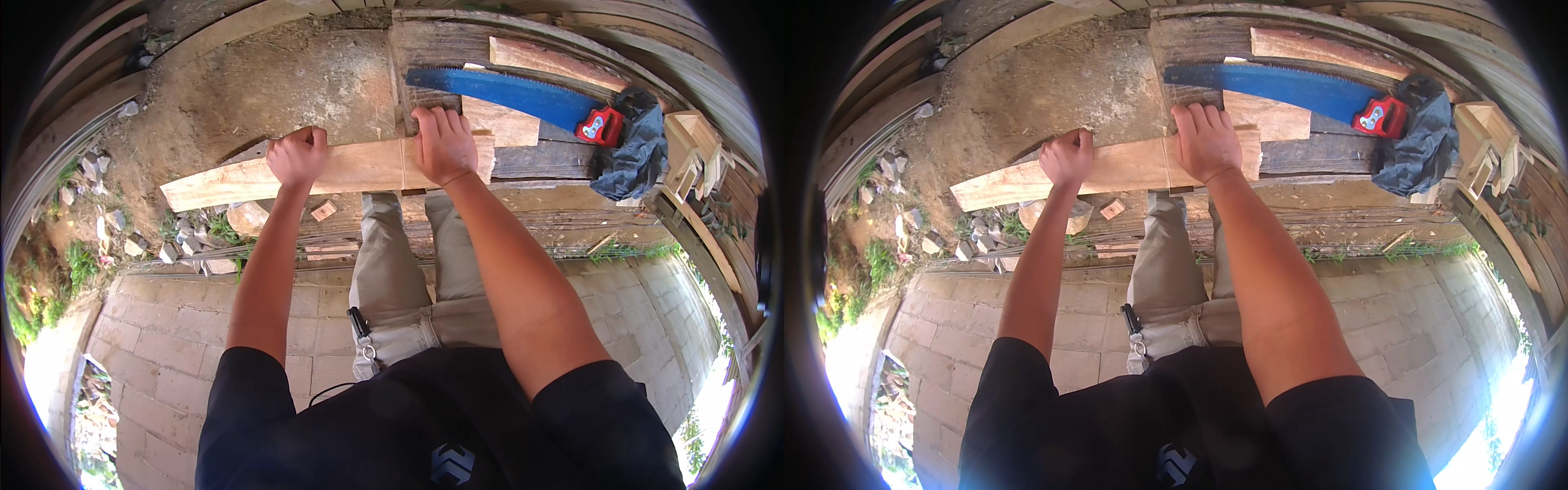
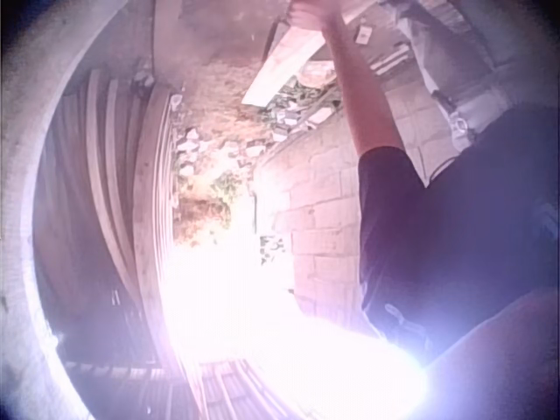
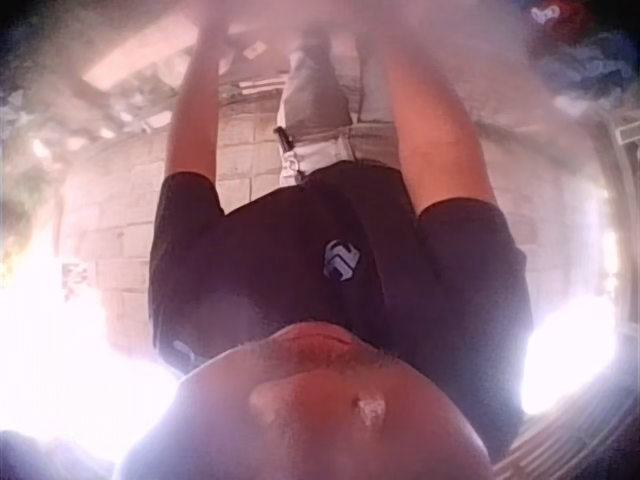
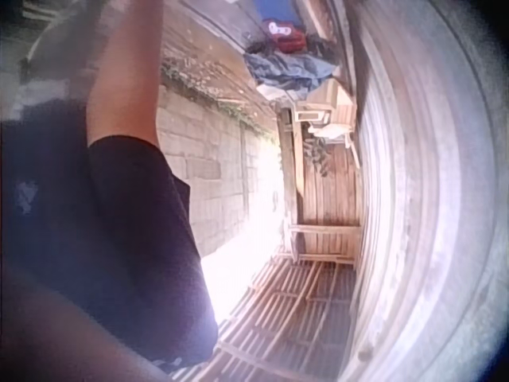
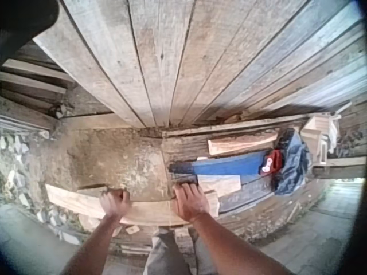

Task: The person hammers nails into small wooden pieces using a hammer. They repeatedly position the wood, drive nails, and inspect the pieces while sitting on the ground in an outdoor workshop area.

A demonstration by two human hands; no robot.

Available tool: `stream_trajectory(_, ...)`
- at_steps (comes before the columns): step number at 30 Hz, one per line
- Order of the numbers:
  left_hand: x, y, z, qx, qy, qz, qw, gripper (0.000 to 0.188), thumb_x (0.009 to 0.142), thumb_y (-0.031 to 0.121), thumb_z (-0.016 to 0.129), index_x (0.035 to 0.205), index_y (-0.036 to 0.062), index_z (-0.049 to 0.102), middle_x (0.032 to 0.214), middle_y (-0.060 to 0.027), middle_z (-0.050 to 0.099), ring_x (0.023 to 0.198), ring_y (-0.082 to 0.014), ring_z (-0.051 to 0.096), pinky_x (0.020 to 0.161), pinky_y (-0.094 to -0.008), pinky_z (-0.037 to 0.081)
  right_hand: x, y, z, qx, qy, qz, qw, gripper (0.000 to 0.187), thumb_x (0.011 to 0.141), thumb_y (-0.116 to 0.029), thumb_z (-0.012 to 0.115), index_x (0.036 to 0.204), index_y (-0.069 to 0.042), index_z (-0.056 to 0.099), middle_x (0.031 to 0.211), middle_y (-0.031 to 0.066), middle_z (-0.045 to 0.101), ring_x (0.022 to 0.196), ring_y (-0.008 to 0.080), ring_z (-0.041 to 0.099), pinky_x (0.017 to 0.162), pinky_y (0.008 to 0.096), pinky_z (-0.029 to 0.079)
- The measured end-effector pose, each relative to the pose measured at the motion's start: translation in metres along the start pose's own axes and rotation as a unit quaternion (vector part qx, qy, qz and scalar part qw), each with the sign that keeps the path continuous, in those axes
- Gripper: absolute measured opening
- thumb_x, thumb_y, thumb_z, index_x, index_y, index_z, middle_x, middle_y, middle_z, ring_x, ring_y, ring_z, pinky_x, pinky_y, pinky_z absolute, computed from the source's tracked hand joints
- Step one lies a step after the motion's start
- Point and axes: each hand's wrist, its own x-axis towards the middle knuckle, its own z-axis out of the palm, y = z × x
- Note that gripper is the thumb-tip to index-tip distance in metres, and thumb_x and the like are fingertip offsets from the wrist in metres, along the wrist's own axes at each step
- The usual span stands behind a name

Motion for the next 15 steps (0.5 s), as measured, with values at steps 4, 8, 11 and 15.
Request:
stream_trajectory(4,-0.004,0.0,-0.003,0.01,-0.005,-0.003,1.0,0.035,0.079,0.025,0.056,0.048,0.0101,0.061,0.045,-0.0131,0.054,0.038,-0.0323,0.047,0.064,-0.0377,0.049,-0.002,0.001,0.002,0.0,-0.001,-0.002,1.0,0.036,0.081,-0.017,0.063,0.117,-0.011,0.057,0.098,0.0066,0.059,0.093,0.0279,0.057,0.082,0.042,0.045)
stream_trajectory(8,-0.003,0.008,-0.008,0.023,0.004,-0.004,1.0,0.036,0.081,0.024,0.056,0.048,0.0107,0.061,0.045,-0.0118,0.055,0.037,-0.0296,0.047,0.067,-0.0368,0.048,-0.004,0.005,0.002,-0.003,-0.013,-0.002,1.0,0.036,0.081,-0.017,0.064,0.117,-0.011,0.057,0.099,0.0064,0.059,0.093,0.0282,0.057,0.083,0.0426,0.044)
stream_trajectory(11,-0.007,0.0,-0.004,0.017,-0.01,-0.006,1.0,0.035,0.081,0.024,0.056,0.049,0.0111,0.061,0.045,-0.0103,0.055,0.038,-0.0289,0.048,0.066,-0.0371,0.047,-0.003,0.003,0.0,0.009,-0.014,0.0,1.0,0.036,0.082,-0.016,0.064,0.116,-0.012,0.057,0.099,0.0061,0.059,0.093,0.0282,0.057,0.083,0.0423,0.044)
stream_trajectory(15,-0.007,-0.003,-0.001,-0.036,0.04,0.03,0.998,0.033,0.08,0.023,0.058,0.049,0.0112,0.058,0.045,-0.0082,0.054,0.038,-0.0293,0.047,0.063,-0.0376,0.045,-0.003,0.004,0.004,0.014,0.007,-0.014,1.0,0.035,0.082,-0.016,0.065,0.116,-0.011,0.057,0.1,0.0062,0.06,0.094,0.0282,0.057,0.083,0.042,0.044)
